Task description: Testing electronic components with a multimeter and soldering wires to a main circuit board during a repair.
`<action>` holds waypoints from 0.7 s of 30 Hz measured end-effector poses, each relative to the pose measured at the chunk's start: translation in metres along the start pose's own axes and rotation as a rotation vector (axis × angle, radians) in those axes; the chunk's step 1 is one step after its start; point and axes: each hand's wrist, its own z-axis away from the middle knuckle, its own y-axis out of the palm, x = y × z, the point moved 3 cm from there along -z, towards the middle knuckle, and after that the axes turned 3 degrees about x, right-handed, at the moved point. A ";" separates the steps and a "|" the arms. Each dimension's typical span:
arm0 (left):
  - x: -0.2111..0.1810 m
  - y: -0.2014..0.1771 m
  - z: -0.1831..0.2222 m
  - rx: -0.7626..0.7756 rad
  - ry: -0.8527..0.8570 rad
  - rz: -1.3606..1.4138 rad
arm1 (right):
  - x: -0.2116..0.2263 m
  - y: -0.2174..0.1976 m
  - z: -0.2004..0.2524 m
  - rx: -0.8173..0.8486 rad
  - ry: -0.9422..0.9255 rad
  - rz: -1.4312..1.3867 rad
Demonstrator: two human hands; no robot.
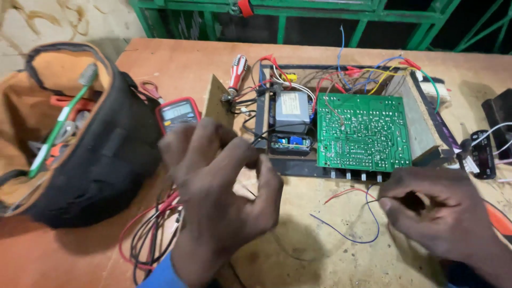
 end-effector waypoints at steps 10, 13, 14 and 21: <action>-0.061 0.038 0.056 0.520 0.275 0.254 | -0.007 0.039 -0.015 0.093 0.197 0.072; -0.056 0.043 0.066 0.254 0.343 0.198 | 0.000 0.048 -0.020 0.160 0.190 0.110; -0.051 0.049 0.070 0.250 0.327 0.195 | -0.004 0.050 -0.017 0.144 0.170 0.095; -0.040 0.064 0.070 0.311 0.127 0.128 | -0.042 0.053 0.010 0.328 0.347 0.112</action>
